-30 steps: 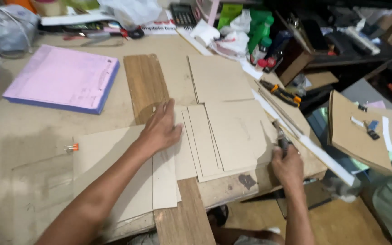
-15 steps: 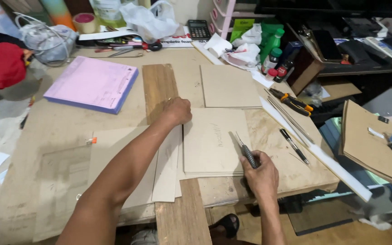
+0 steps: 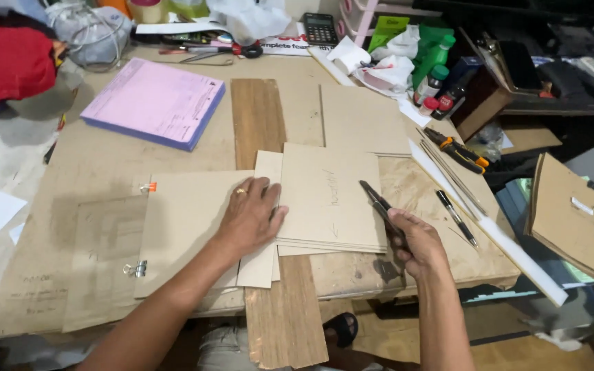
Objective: Cutting cardboard sheets into smaller pieces using a utility knife and a wooden guide, then organizing them into stacks.
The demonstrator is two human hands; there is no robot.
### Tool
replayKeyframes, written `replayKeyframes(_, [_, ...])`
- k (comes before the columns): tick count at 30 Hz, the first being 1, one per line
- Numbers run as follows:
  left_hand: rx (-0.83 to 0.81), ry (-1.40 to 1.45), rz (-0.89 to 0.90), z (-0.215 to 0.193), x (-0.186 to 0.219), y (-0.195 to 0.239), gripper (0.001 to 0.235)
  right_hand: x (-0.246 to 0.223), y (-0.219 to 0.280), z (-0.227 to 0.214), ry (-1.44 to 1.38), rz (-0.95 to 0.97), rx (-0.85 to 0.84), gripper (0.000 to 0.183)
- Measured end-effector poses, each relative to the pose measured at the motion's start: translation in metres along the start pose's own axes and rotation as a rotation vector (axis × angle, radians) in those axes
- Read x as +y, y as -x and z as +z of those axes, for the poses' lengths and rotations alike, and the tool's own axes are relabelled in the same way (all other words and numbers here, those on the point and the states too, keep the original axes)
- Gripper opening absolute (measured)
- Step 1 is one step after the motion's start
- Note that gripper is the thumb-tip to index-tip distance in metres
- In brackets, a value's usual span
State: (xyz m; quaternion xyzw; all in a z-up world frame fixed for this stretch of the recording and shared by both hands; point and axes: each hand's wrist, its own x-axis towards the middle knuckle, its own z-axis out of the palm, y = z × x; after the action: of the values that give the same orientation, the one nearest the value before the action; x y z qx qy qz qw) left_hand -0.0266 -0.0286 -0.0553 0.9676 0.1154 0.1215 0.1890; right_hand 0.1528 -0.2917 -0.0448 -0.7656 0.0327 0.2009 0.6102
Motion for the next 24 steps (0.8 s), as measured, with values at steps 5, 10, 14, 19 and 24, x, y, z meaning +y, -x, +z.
replayKeyframes(5, [0.114, -0.057, -0.019, 0.022, -0.010, 0.002, 0.050, -0.046, 0.052, 0.029, -0.059, 0.021, -0.075, 0.045])
replayKeyframes(10, [0.073, 0.003, -0.055, 0.010, -0.005, 0.006, 0.050, -0.025, 0.033, 0.035, 0.056, -0.051, 0.043, 0.049])
replayKeyframes(14, [0.116, -0.010, -0.057, 0.019, -0.009, 0.006, 0.047, -0.031, 0.042, 0.042, 0.031, -0.034, 0.057, 0.054])
replayKeyframes(19, [0.123, -0.014, -0.060, 0.018, -0.008, 0.007, 0.044, -0.032, 0.052, 0.040, 0.045, -0.032, 0.045, 0.057])
replayKeyframes(24, [0.120, 0.021, -0.063, 0.022, -0.011, 0.005, 0.043, -0.017, 0.040, 0.033, -0.084, -0.080, 0.030, 0.053])
